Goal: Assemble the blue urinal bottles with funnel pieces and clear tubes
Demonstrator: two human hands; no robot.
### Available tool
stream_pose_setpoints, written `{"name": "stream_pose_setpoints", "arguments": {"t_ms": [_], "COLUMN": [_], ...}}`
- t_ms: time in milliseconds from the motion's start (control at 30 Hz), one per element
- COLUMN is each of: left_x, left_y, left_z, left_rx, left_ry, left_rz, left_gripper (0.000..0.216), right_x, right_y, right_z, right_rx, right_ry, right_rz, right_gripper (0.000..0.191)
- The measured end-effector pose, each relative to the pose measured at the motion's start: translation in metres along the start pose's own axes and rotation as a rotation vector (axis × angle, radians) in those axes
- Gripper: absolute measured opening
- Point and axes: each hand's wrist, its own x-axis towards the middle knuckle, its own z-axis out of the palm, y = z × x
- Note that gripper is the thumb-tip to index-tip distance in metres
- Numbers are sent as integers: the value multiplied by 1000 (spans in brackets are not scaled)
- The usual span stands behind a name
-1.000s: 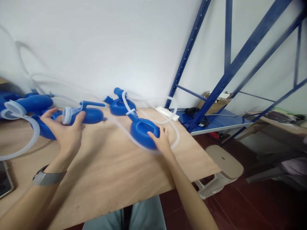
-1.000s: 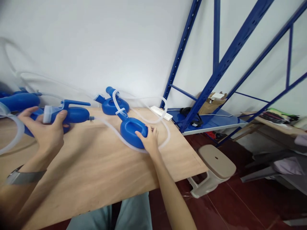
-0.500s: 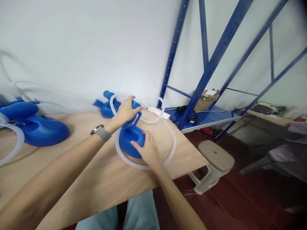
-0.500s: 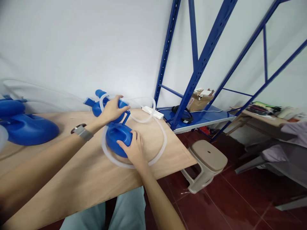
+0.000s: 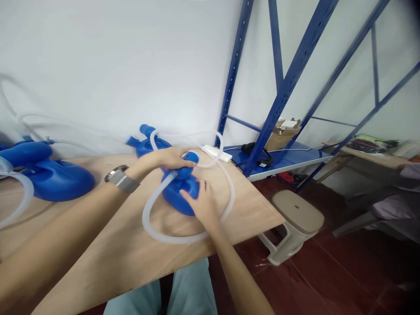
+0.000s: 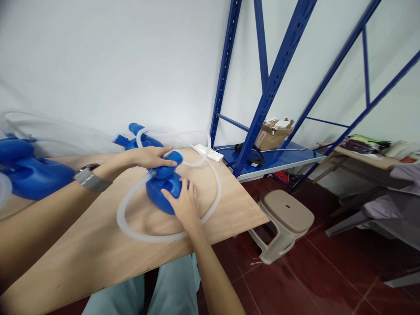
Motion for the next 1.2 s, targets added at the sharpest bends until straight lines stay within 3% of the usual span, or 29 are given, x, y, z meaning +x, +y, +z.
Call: {"name": "stream_pose_setpoints", "arguments": {"t_ms": [67, 133, 233, 333, 433, 500, 567, 633, 767, 933, 1200], "left_x": [-14, -34, -70, -102, -120, -125, -126, -125, -126, -129, -129], "left_y": [-11, -30, -76, -133, -178, -194, -199, -199, -197, -195, -189], "left_z": [-7, -6, 18, 58, 94, 108, 115, 116, 116, 119, 117], "left_rx": [-257, -485, -574, -346, -14, 140, 235, 281, 314, 330, 308], "left_ry": [9, 107, 215, 266, 164, 121, 116, 130, 147, 164, 168], "left_rz": [-3, 16, 10, -5, 40, 55, 70, 93, 136, 153, 153], "left_gripper": [85, 76, 64, 62, 62, 61, 62, 61, 60, 59, 55], "right_x": [3, 3, -7, -22, -24, -11, 13, 43, 102, 147, 176], "right_y": [7, 15, 31, 46, 55, 60, 66, 74, 93, 114, 117], "right_z": [-8, -21, -44, -71, -99, -117, -132, -143, -147, -130, -73], "right_rx": [4, 40, 157, 222, 246, 262, 285, 264, -2, -114, -182], "right_ry": [10, 27, 53, 148, 400, 582, 673, 655, 553, 452, 220], "right_rz": [35, 55, 28, 23, 156, 206, 178, 160, 178, 299, 334], "right_gripper": [58, 51, 38, 42, 52, 55, 55, 54, 55, 56, 72]}}
